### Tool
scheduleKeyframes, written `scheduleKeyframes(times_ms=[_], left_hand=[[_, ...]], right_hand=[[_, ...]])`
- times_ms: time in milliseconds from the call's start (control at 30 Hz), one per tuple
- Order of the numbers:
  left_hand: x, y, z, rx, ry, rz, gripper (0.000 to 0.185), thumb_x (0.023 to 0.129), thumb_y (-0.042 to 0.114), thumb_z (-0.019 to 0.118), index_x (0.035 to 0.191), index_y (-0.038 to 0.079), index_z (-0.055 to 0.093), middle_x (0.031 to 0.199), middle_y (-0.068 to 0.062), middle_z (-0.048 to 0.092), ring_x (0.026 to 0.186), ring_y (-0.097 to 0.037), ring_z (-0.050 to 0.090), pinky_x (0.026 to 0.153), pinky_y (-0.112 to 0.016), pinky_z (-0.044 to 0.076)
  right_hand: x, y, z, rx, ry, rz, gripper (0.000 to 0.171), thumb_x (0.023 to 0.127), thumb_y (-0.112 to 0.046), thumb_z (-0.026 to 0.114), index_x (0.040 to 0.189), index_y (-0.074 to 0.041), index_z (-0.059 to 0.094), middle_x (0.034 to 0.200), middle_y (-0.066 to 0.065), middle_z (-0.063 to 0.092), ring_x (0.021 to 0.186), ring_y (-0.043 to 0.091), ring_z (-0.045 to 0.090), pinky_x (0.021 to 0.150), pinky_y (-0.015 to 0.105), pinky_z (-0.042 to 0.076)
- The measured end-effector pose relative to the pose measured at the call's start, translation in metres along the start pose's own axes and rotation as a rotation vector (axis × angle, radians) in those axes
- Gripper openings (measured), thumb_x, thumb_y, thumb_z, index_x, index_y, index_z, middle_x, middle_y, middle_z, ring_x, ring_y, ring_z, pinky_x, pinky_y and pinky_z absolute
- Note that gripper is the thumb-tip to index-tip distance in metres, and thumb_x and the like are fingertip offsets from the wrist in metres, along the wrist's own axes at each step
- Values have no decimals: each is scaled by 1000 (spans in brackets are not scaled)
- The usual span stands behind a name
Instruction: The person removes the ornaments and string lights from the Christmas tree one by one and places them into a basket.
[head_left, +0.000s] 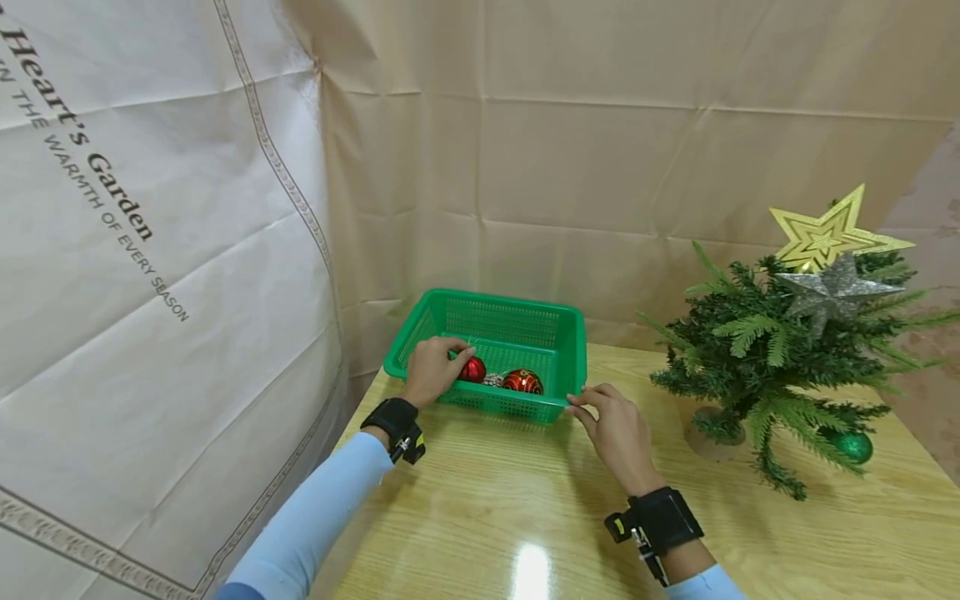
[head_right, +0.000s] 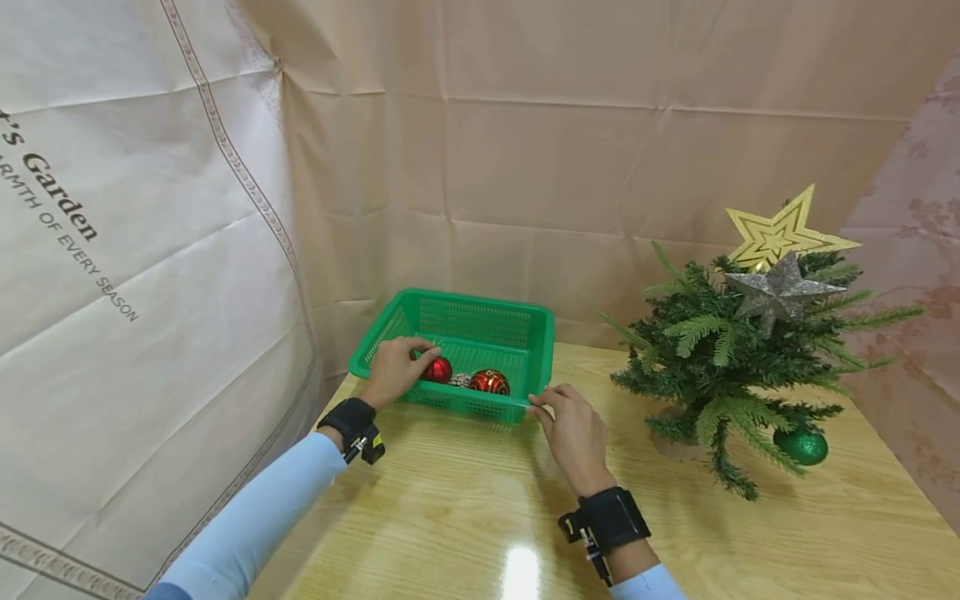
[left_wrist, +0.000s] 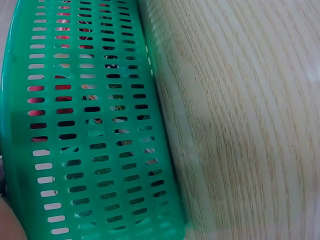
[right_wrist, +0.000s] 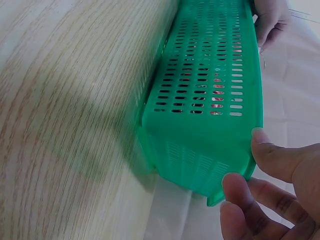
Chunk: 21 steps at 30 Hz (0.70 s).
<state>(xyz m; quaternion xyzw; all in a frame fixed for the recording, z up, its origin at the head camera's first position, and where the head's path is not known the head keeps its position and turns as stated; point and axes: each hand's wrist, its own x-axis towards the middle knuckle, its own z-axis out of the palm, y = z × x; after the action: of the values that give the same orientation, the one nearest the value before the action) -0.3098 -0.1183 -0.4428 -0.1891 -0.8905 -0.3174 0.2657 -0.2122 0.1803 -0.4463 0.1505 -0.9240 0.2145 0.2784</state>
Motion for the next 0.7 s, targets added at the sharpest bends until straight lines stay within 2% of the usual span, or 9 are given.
scheduleKeyframes(times_ms=[100, 233, 467, 567, 700], left_hand=[[1, 0, -1, -7, -12, -1, 18, 91, 30, 68, 97, 15, 76, 71, 2, 66, 44, -9, 41, 41, -26, 26], [1, -2, 0, -8, -18, -1, 19, 91, 31, 67, 95, 16, 76, 70, 3, 66, 44, -7, 42, 41, -25, 28], [2, -2, -1, -24, -58, 1, 20, 91, 35, 66, 95, 19, 76, 86, 5, 70, 61, -5, 52, 53, -27, 42], [1, -3, -1, -17, -73, -2, 21, 91, 38, 65, 95, 21, 76, 90, 5, 70, 65, -6, 53, 56, -27, 43], [0, -4, 0, -20, -72, 1, 15, 90, 33, 68, 95, 21, 76, 91, 5, 70, 66, -6, 53, 57, -28, 43]], right_hand=[[0, 0, 0, -5, 1, 3, 18, 82, -30, 74, 96, -19, 77, 105, 5, 67, 66, 20, 62, 45, 25, 39], [0, 0, 0, -1, -4, 11, 18, 82, -31, 74, 96, -20, 77, 105, 5, 66, 67, 19, 62, 44, 25, 38], [1, 0, -1, 2, 1, 11, 19, 81, -30, 74, 96, -19, 77, 104, 5, 67, 66, 19, 62, 45, 25, 39], [1, -1, -1, 0, 0, 7, 19, 82, -31, 74, 96, -19, 77, 103, 5, 67, 66, 20, 62, 45, 25, 39], [1, 0, -1, 2, -3, 5, 19, 81, -31, 74, 97, -19, 77, 103, 5, 67, 67, 21, 63, 45, 25, 39]])
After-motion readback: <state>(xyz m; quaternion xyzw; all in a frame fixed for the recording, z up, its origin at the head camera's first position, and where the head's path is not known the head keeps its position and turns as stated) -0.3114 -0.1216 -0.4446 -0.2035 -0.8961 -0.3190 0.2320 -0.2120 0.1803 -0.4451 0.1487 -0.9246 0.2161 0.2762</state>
